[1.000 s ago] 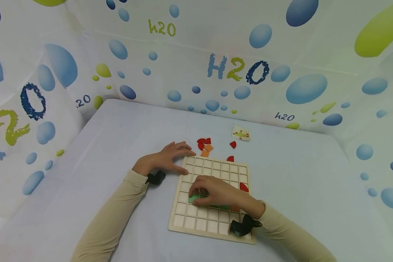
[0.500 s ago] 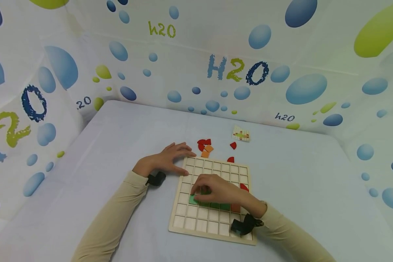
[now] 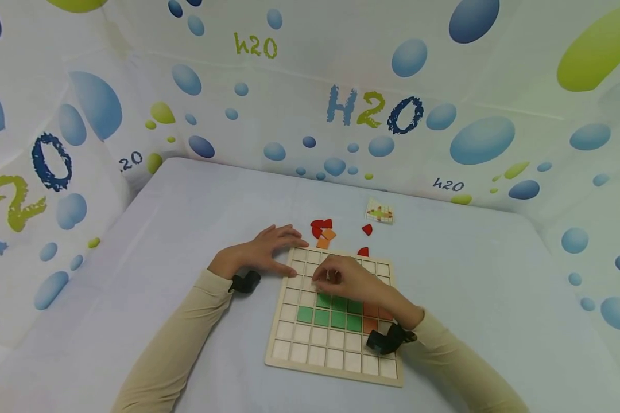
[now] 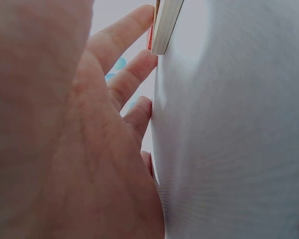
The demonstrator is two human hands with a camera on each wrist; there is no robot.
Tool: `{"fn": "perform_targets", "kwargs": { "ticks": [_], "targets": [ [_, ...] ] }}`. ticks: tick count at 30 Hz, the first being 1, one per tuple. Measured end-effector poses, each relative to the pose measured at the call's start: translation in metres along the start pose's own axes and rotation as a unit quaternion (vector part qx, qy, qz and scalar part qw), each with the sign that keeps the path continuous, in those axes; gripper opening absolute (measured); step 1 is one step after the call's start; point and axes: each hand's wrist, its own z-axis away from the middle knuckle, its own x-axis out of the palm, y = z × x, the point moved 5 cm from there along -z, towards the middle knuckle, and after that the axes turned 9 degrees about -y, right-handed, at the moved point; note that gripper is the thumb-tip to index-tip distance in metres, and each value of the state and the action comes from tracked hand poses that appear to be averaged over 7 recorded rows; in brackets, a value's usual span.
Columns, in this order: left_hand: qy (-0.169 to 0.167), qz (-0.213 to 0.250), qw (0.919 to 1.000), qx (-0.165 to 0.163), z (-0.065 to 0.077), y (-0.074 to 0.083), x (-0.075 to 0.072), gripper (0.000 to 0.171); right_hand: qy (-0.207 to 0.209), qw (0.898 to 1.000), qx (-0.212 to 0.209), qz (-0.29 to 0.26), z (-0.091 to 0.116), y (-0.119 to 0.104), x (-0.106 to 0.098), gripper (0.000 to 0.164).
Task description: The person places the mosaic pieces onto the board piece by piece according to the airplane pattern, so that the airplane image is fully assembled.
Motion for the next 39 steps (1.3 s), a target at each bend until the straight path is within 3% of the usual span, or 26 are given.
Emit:
{"fn": "perform_targets", "kwargs": {
  "ticks": [16, 39],
  "targets": [
    [-0.009, -0.002, 1.0000, -0.003, 0.000, 0.000, -0.004, 0.066, 0.065, 0.998, 0.017, 0.007, -0.007, 0.033, -0.030, 0.011],
    [-0.005, 0.008, 1.0000, 0.002, 0.002, -0.001, -0.001, 0.066, 0.126, 0.989, 0.072, 0.009, 0.006, 0.053, -0.047, 0.009]
  ]
}}
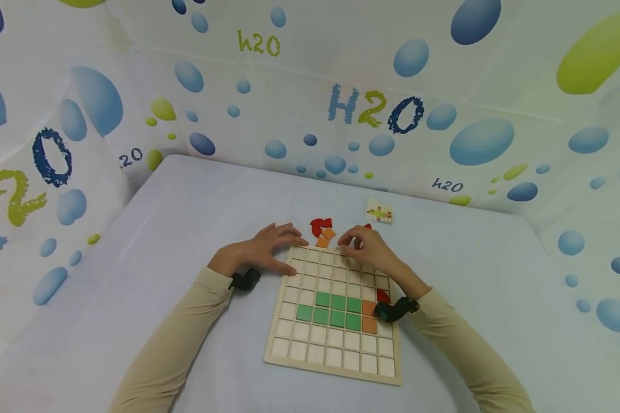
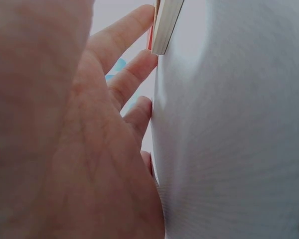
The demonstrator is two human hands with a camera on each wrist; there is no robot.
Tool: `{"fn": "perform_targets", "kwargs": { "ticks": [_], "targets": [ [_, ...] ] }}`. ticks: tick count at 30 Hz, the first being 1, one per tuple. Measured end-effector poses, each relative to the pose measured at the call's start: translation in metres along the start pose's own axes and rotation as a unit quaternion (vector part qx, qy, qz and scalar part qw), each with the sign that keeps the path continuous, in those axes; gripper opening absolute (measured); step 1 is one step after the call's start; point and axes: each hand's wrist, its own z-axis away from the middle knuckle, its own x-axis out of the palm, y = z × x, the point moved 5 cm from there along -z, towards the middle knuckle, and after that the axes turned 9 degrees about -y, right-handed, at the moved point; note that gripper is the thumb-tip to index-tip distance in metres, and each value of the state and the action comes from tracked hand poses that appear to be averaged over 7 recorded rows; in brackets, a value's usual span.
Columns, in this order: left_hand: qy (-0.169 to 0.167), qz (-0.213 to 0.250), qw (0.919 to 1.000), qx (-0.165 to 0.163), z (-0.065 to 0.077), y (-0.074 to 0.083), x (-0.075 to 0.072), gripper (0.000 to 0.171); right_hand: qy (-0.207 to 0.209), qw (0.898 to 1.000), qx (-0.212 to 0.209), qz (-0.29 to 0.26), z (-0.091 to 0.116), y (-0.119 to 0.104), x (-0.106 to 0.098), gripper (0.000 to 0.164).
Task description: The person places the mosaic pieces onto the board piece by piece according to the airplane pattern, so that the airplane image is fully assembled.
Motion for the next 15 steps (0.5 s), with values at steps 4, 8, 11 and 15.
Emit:
{"fn": "perform_targets", "kwargs": {
  "ticks": [4, 8, 11, 15],
  "targets": [
    [0.003, 0.005, 1.0000, 0.002, 0.000, 0.000, 0.000, 0.066, 0.003, 1.000, 0.015, 0.015, 0.005, 0.005, -0.008, 0.009],
    [-0.001, 0.011, 0.9999, 0.003, 0.000, -0.001, 0.000, 0.067, -0.007, 0.999, 0.039, 0.019, 0.010, 0.016, -0.016, 0.010],
    [-0.002, 0.014, 0.9999, 0.004, -0.001, 0.000, 0.000, 0.067, -0.028, 0.998, 0.060, 0.019, 0.014, 0.023, -0.019, 0.011],
    [0.000, 0.011, 0.9999, 0.002, -0.002, -0.001, 0.000, 0.067, -0.055, 0.996, 0.067, 0.022, 0.016, 0.029, -0.020, 0.013]
  ]
}}
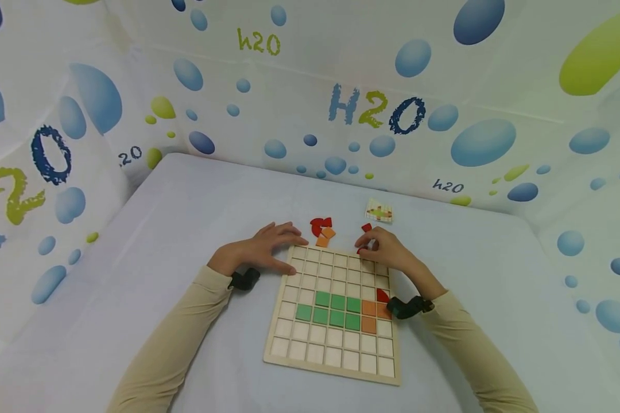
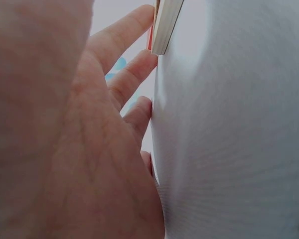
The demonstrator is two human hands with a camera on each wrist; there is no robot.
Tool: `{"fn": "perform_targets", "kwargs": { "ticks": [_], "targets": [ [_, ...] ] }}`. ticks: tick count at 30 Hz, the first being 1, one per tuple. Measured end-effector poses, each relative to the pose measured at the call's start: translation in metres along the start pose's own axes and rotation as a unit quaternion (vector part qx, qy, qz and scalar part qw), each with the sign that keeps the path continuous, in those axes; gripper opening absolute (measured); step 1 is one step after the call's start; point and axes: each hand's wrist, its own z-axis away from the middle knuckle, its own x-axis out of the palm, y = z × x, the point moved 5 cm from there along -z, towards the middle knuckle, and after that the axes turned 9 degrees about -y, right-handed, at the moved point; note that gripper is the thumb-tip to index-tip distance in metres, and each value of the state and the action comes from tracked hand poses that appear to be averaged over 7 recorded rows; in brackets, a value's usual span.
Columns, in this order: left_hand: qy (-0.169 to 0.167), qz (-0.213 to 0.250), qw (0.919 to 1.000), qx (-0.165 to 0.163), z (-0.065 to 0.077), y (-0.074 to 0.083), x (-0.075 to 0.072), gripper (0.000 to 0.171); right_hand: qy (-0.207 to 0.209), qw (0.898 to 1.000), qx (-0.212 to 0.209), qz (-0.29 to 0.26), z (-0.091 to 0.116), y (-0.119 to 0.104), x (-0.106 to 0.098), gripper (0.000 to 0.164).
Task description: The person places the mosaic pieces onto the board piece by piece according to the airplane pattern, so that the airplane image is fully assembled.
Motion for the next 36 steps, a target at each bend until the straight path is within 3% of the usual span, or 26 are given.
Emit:
{"fn": "perform_targets", "kwargs": {
  "ticks": [6, 26, 36],
  "targets": [
    [0.000, 0.001, 1.0000, -0.005, -0.0018, 0.0013, -0.0004, 0.066, -0.015, 1.000, 0.000, -0.002, 0.0002, 0.0025, -0.0028, 0.015],
    [0.002, 0.005, 1.0000, -0.001, -0.0007, 0.0057, -0.0051, 0.066, 0.014, 1.000, 0.024, -0.008, -0.0010, 0.0046, -0.0069, 0.012],
    [0.004, 0.007, 0.9999, -0.007, -0.0009, 0.0050, -0.0044, 0.066, 0.025, 0.999, 0.010, -0.032, -0.0032, 0.0055, -0.0044, 0.013]
  ]
}}
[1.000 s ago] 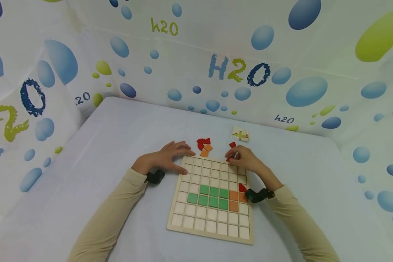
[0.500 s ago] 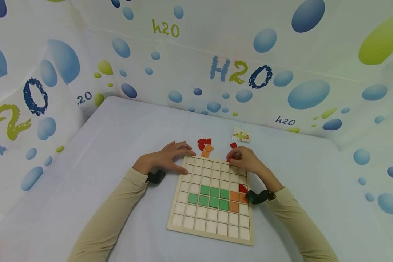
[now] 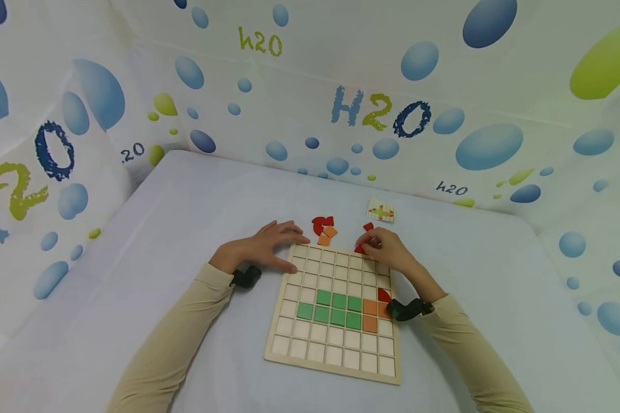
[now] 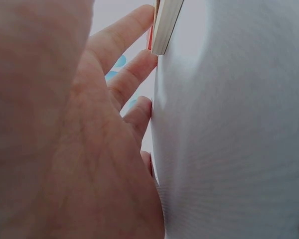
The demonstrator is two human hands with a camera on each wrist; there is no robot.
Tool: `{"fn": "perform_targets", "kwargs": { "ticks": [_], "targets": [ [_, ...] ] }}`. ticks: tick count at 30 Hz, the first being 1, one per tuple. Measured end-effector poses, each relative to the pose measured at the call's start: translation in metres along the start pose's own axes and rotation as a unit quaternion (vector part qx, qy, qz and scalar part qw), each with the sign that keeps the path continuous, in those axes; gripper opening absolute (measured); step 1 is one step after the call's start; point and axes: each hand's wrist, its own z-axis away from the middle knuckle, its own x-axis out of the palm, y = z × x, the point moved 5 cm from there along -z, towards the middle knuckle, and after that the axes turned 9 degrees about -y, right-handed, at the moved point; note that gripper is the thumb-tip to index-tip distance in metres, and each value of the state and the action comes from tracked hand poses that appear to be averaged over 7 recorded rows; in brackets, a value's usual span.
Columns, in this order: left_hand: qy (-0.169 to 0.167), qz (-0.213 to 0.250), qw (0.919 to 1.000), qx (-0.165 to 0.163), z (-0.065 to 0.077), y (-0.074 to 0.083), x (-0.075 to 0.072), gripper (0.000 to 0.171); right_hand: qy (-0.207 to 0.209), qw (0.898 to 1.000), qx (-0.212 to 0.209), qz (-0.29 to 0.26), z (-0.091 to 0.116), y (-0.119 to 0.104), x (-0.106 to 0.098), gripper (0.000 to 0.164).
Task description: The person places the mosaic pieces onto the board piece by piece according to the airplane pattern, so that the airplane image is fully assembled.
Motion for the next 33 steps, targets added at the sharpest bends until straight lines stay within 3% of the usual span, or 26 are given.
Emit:
{"fn": "perform_targets", "kwargs": {
  "ticks": [14, 25, 33],
  "targets": [
    [0.002, 0.001, 1.0000, 0.009, 0.003, -0.003, 0.000, 0.066, 0.008, 1.000, -0.014, -0.007, -0.004, -0.008, 0.005, 0.014],
    [-0.001, -0.001, 0.9999, 0.011, 0.004, -0.004, 0.000, 0.067, 0.010, 0.999, -0.025, 0.016, -0.011, -0.018, 0.009, 0.011],
    [-0.003, -0.011, 0.9999, 0.009, 0.002, -0.008, 0.002, 0.066, 0.012, 0.997, -0.070, 0.028, -0.026, -0.028, 0.017, 0.015]
  ]
}}
